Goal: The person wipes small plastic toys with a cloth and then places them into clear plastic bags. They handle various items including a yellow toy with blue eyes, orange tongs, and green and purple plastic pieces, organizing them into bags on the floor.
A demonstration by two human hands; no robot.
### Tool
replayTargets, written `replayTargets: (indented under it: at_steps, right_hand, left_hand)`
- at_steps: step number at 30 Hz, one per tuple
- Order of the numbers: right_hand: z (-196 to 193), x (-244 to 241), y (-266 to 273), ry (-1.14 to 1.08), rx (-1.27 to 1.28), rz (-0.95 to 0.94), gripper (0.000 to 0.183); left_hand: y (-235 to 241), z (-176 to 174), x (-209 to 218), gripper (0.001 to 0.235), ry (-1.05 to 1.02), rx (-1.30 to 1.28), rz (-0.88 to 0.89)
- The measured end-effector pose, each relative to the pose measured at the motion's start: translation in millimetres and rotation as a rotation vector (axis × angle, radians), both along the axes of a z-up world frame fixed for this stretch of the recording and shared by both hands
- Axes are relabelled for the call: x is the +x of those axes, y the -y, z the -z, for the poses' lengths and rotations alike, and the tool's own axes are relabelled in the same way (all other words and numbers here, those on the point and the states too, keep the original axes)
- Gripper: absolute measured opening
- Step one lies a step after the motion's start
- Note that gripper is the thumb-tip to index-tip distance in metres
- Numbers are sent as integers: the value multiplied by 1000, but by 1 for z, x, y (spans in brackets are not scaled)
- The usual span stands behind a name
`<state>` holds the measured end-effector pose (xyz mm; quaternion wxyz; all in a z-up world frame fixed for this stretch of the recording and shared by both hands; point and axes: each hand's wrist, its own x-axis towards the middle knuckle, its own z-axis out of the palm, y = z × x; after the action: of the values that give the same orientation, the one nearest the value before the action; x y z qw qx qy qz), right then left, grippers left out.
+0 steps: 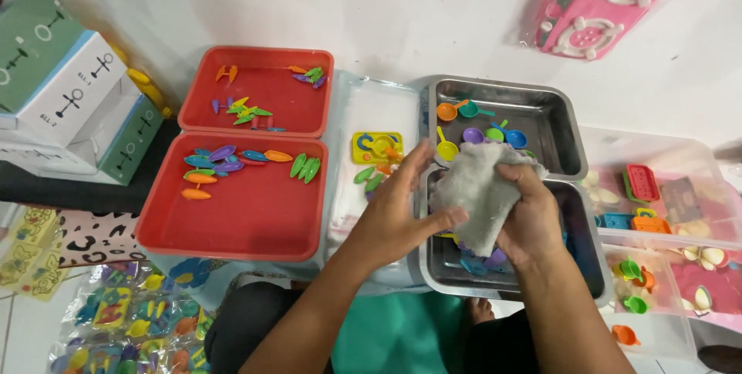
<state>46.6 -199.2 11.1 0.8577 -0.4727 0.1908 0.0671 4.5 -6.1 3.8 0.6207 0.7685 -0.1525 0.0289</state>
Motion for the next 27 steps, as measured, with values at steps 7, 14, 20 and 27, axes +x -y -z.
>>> replayTargets:
  at_steps: [7,14,20,27]
  right_hand:
    - [5,-9,-4,592,-596,-147,27]
    - [14,-12,-5,585,-766,-52,30]
    - [17,-12,-12,634,-618,-100,32]
    - [34,-6,4,688,-643,-128,26]
  left_hand:
    - [9,20,4,44,50,-374,19]
    - [5,-1,-6,77,40,-430,40]
    - [-3,8,-1,21,-8,-475,-100]
    - [-8,-5,-5,17,7,-441,-171]
